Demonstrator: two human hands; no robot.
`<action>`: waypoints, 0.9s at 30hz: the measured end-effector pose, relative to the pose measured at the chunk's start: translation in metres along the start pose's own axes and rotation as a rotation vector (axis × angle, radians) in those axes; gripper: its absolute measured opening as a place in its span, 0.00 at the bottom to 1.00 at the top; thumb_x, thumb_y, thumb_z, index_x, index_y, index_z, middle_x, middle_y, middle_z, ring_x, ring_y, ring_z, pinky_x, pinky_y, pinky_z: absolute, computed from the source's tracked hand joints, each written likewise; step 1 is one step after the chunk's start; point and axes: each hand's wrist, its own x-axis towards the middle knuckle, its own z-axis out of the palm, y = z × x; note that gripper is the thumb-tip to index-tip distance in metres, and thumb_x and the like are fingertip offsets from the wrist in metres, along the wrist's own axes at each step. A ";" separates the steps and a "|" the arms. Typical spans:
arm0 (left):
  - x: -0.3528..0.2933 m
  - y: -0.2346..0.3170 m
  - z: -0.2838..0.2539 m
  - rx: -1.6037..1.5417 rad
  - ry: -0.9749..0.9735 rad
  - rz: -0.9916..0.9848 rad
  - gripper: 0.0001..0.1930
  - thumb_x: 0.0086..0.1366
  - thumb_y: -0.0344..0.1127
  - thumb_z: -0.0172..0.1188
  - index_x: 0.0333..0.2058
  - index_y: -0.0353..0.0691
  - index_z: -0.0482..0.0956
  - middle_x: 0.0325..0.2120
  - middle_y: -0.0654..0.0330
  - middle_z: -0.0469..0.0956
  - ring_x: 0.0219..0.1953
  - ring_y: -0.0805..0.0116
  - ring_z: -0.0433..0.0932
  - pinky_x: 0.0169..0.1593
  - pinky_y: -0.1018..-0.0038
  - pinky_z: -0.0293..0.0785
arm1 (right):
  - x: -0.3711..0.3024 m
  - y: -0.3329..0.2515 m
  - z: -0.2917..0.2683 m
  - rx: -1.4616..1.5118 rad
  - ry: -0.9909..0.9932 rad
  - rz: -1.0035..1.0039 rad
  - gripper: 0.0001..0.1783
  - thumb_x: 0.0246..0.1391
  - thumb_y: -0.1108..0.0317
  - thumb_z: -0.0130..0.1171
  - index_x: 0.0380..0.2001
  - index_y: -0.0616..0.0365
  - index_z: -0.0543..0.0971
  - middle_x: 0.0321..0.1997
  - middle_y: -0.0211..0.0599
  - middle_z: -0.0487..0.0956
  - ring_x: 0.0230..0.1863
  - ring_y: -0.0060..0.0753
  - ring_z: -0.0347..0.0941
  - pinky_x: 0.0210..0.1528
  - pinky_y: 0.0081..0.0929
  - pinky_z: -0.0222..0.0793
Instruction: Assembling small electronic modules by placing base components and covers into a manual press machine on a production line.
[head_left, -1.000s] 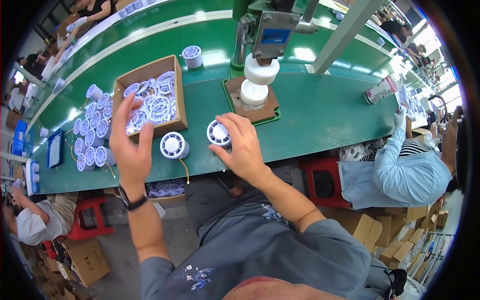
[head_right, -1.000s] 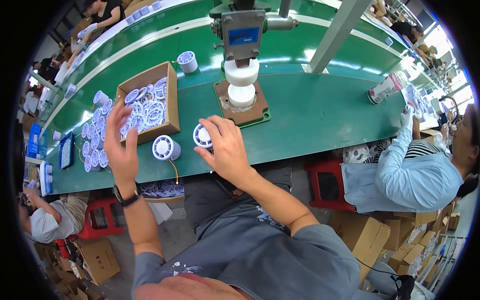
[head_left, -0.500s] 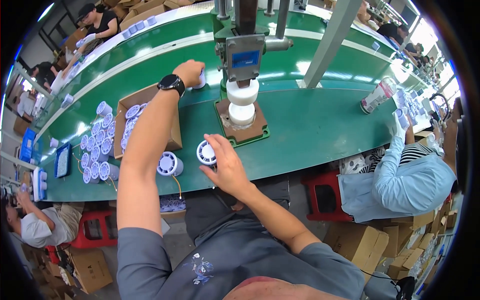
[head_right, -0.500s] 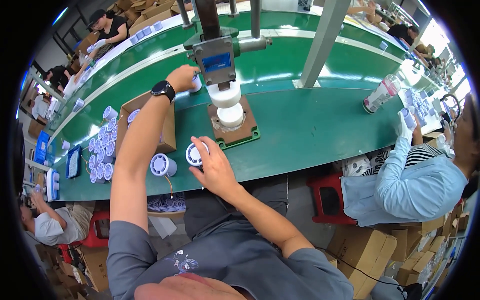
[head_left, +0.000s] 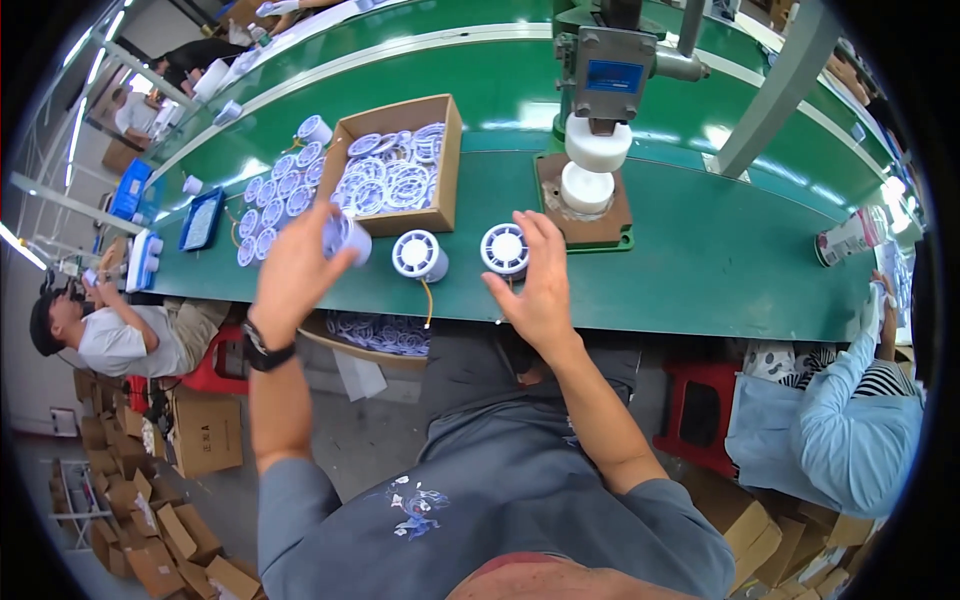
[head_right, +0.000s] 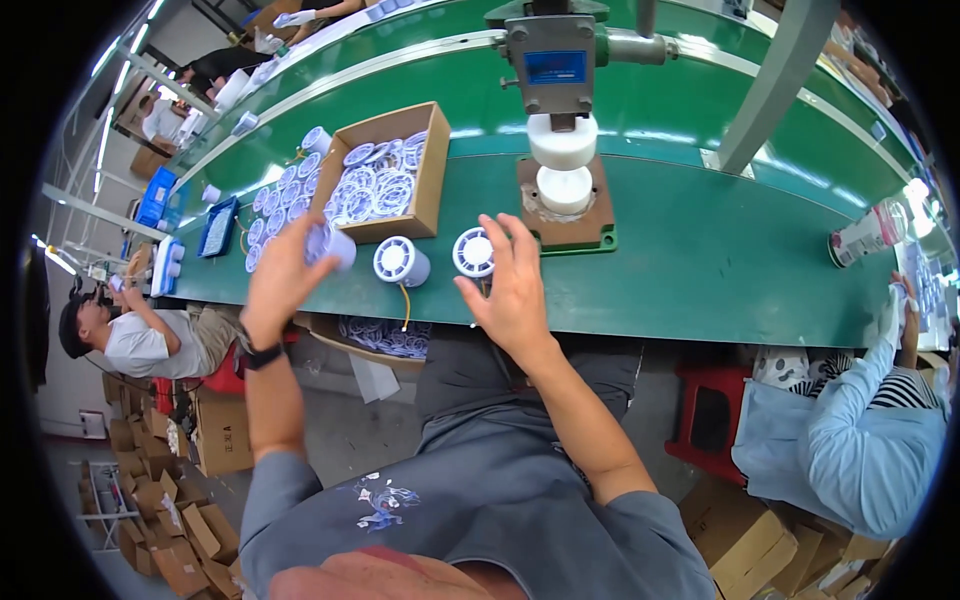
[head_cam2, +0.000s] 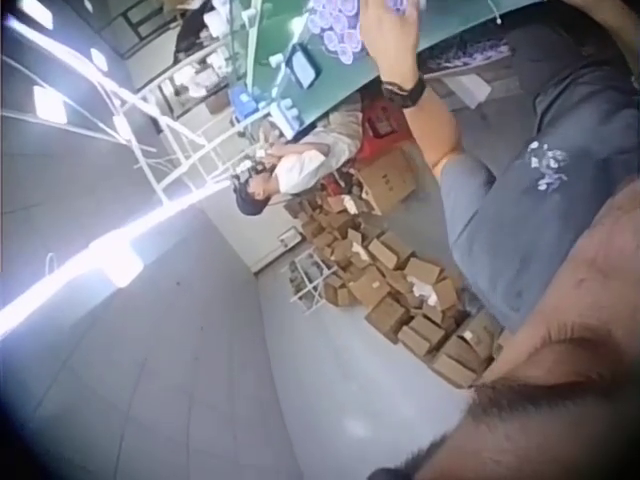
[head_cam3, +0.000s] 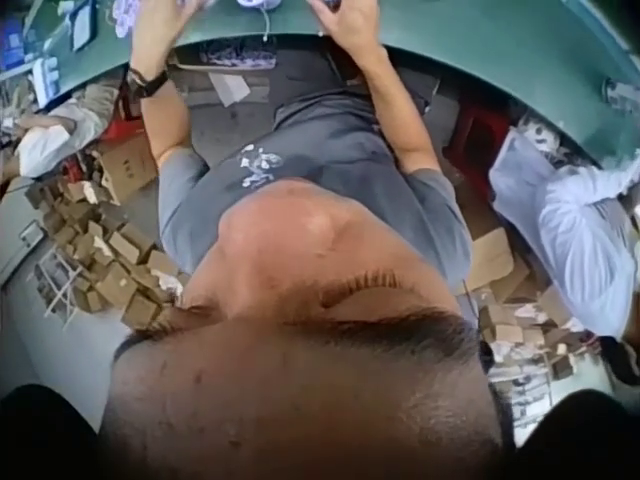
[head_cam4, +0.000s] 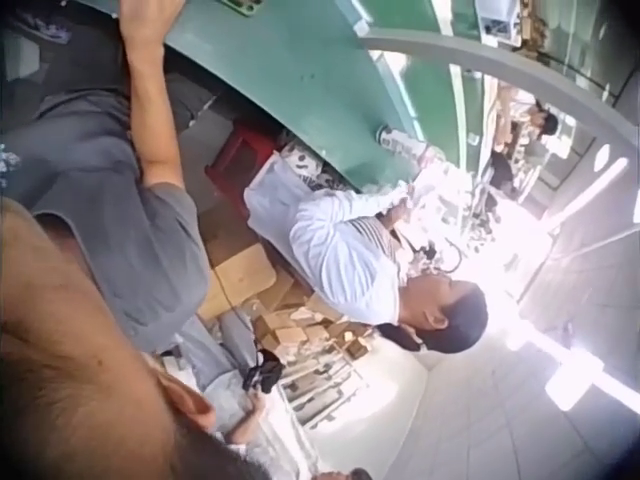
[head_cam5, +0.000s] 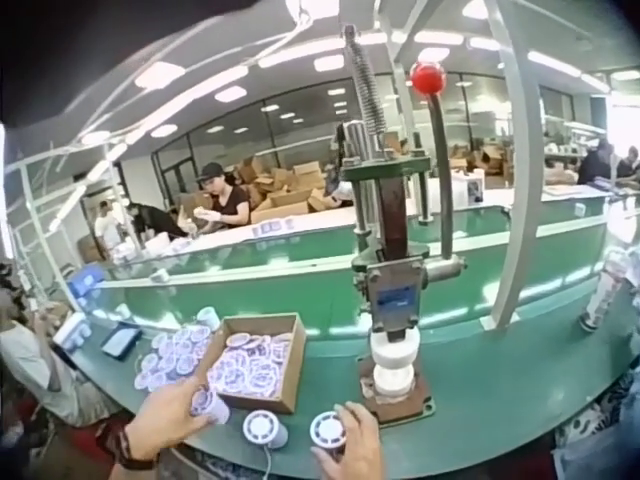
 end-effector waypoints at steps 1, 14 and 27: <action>-0.014 -0.012 0.024 -0.008 0.083 -0.003 0.25 0.52 0.32 0.70 0.49 0.37 0.72 0.41 0.45 0.79 0.45 0.43 0.78 0.48 0.57 0.74 | 0.000 -0.001 0.001 -0.003 0.015 -0.010 0.44 0.39 0.75 0.73 0.62 0.60 0.66 0.64 0.53 0.65 0.63 0.58 0.64 0.64 0.44 0.64; -0.063 -0.035 0.129 -0.605 0.744 -0.277 0.12 0.62 0.28 0.65 0.44 0.32 0.79 0.35 0.55 0.79 0.36 0.68 0.79 0.38 0.74 0.76 | -0.011 -0.107 0.097 -0.100 -0.329 -0.390 0.28 0.47 0.77 0.56 0.56 0.69 0.72 0.60 0.58 0.71 0.61 0.55 0.68 0.63 0.44 0.65; -0.079 -0.057 0.150 -0.263 0.590 -0.210 0.10 0.59 0.28 0.65 0.40 0.34 0.82 0.37 0.54 0.80 0.43 0.53 0.77 0.49 0.63 0.72 | -0.019 -0.098 0.138 -0.303 -0.271 -0.338 0.28 0.52 0.72 0.51 0.57 0.76 0.69 0.62 0.63 0.69 0.67 0.57 0.63 0.67 0.44 0.59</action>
